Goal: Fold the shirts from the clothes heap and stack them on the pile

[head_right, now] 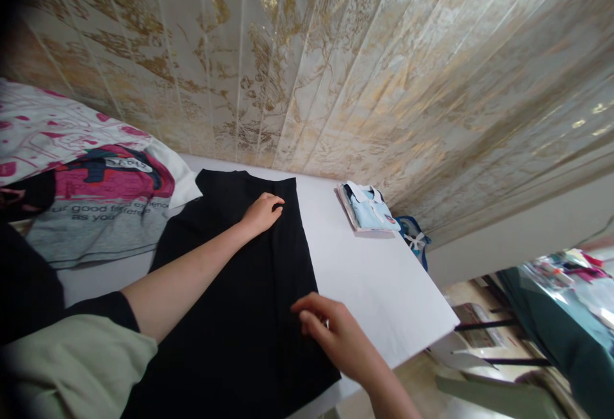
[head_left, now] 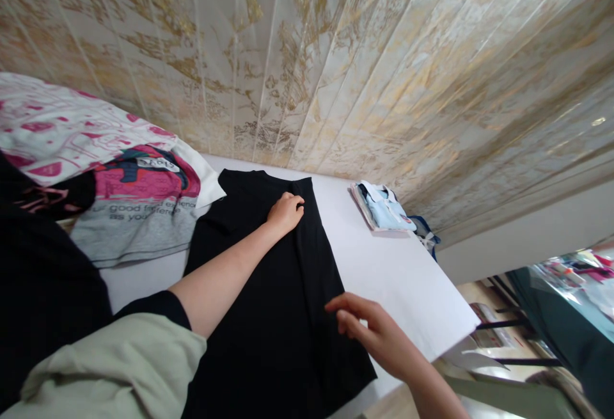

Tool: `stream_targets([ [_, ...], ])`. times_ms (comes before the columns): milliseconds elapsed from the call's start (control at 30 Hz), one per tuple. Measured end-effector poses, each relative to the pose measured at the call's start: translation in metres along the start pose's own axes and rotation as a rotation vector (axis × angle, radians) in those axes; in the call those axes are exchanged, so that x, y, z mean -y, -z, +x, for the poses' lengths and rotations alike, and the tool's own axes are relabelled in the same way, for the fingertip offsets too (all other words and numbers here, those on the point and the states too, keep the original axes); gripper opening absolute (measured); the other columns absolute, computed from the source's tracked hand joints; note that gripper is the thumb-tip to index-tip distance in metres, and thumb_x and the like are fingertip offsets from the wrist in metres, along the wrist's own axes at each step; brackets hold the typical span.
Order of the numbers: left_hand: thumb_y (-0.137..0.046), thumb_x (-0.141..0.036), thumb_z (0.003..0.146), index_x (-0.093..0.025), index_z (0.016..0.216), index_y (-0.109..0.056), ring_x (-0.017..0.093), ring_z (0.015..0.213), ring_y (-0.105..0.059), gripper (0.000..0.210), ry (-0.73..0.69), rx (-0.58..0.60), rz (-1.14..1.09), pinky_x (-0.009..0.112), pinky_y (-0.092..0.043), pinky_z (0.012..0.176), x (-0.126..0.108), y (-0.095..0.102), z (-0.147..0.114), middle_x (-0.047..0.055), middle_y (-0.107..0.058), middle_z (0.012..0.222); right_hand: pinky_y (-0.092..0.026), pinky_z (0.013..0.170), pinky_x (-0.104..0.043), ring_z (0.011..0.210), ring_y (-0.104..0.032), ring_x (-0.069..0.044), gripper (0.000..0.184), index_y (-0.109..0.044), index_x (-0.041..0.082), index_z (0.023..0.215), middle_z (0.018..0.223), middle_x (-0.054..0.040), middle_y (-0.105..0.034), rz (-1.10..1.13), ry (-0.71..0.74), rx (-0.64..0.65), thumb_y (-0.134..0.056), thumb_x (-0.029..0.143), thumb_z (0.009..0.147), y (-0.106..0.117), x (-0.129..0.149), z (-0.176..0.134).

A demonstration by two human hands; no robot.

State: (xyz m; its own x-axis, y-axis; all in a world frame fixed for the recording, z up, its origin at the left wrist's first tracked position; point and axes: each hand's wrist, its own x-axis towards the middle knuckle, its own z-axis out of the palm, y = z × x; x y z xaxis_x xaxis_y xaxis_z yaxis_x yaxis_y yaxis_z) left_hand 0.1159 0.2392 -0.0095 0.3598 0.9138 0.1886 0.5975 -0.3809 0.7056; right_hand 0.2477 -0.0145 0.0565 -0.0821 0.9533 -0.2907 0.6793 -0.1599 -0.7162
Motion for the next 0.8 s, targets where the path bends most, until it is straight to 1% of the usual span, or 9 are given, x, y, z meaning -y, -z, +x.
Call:
stream_targets([
  [67, -0.051, -0.028, 0.088, -0.023, 0.117, -0.063, 0.026, 0.119, -0.050, 0.032, -0.024, -0.057, 0.070, 0.038, -0.042, 0.101, -0.007, 0.001, -0.004, 0.008, -0.052, 0.131, -0.048, 0.086, -0.034, 0.099, -0.060, -0.020, 0.036, -0.060, 0.023, 0.117, 0.105, -0.0082, -0.064, -0.107, 0.098, -0.247, -0.038, 0.040, 0.095, 0.000, -0.008, 0.016],
  [133, -0.048, -0.030, 0.090, -0.021, 0.127, -0.056, 0.027, 0.130, -0.040, 0.038, -0.117, -0.059, 0.138, 0.041, -0.033, 0.109, -0.012, -0.001, -0.008, 0.009, -0.046, 0.142, -0.040, 0.102, -0.041, 0.122, -0.049, -0.023, 0.043, -0.049, 0.023, 0.133, 0.131, -0.0116, -0.054, -0.264, 0.175, -0.384, -0.037, 0.039, 0.096, -0.009, -0.021, 0.033],
  [233, -0.046, -0.035, 0.091, -0.016, 0.138, -0.043, 0.028, 0.141, -0.027, 0.051, -0.164, 0.115, 0.212, 0.045, -0.018, 0.116, -0.015, -0.011, -0.014, 0.012, -0.035, 0.151, -0.028, 0.112, -0.048, 0.138, -0.031, -0.026, 0.057, -0.031, 0.021, 0.147, 0.150, -0.0123, -0.035, -0.523, 0.186, -0.385, -0.040, 0.040, 0.094, -0.033, -0.040, 0.051],
  [300, -0.047, -0.040, 0.090, -0.015, 0.141, -0.038, 0.028, 0.144, -0.020, 0.058, -0.110, 0.227, 0.264, 0.048, -0.013, 0.117, -0.015, -0.019, -0.018, 0.014, -0.028, 0.155, -0.024, 0.114, -0.050, 0.141, -0.026, -0.026, 0.061, -0.025, 0.021, 0.149, 0.153, -0.0114, -0.029, -0.643, 0.165, -0.350, -0.041, 0.041, 0.094, -0.045, -0.050, 0.055],
  [367, -0.047, -0.043, 0.089, -0.014, 0.143, -0.036, 0.028, 0.145, -0.016, 0.062, -0.084, 0.269, 0.299, 0.048, -0.011, 0.117, -0.014, -0.024, -0.021, 0.014, -0.022, 0.156, -0.024, 0.114, -0.050, 0.142, -0.025, -0.025, 0.061, -0.024, 0.021, 0.150, 0.154, -0.0105, -0.029, -0.685, 0.163, -0.325, -0.040, 0.041, 0.095, -0.048, -0.054, 0.055],
  [467, -0.044, -0.046, 0.089, -0.011, 0.145, -0.033, 0.028, 0.145, -0.014, 0.066, -0.084, 0.282, 0.328, 0.048, -0.010, 0.117, -0.014, -0.024, -0.022, 0.014, -0.019, 0.157, -0.030, 0.111, -0.047, 0.138, -0.032, -0.024, 0.055, -0.030, 0.020, 0.148, 0.150, -0.0105, -0.036, -0.636, 0.208, -0.343, -0.036, 0.040, 0.097, -0.031, -0.050, 0.064],
  [533, -0.044, -0.047, 0.089, -0.013, 0.145, -0.032, 0.027, 0.146, -0.013, 0.067, -0.084, 0.288, 0.342, 0.048, -0.010, 0.117, -0.014, -0.023, -0.022, 0.014, -0.018, 0.157, -0.033, 0.110, -0.045, 0.135, -0.037, -0.023, 0.051, -0.035, 0.019, 0.145, 0.147, -0.0113, -0.041, -0.578, 0.254, -0.400, -0.032, 0.037, 0.097, -0.013, -0.042, 0.085],
  [633, -0.042, -0.048, 0.089, -0.017, 0.146, -0.031, 0.027, 0.145, -0.014, 0.066, -0.095, 0.294, 0.341, 0.049, -0.011, 0.116, -0.015, -0.021, -0.021, 0.013, -0.019, 0.157, -0.033, 0.110, -0.043, 0.134, -0.039, -0.023, 0.050, -0.040, 0.017, 0.142, 0.144, -0.0131, -0.045, -0.513, 0.319, -0.454, -0.031, 0.037, 0.097, 0.012, -0.027, 0.142],
  [800, -0.049, -0.051, 0.085, -0.015, 0.147, -0.028, 0.030, 0.146, -0.012, 0.075, -0.088, 0.303, 0.335, 0.050, -0.008, 0.117, -0.014, -0.022, -0.021, 0.014, -0.022, 0.156, -0.027, 0.113, -0.042, 0.138, -0.032, -0.022, 0.050, -0.040, 0.015, 0.142, 0.149, -0.0118, -0.038, -0.545, 0.138, -0.410, -0.029, 0.037, 0.098, 0.034, -0.012, 0.251],
])
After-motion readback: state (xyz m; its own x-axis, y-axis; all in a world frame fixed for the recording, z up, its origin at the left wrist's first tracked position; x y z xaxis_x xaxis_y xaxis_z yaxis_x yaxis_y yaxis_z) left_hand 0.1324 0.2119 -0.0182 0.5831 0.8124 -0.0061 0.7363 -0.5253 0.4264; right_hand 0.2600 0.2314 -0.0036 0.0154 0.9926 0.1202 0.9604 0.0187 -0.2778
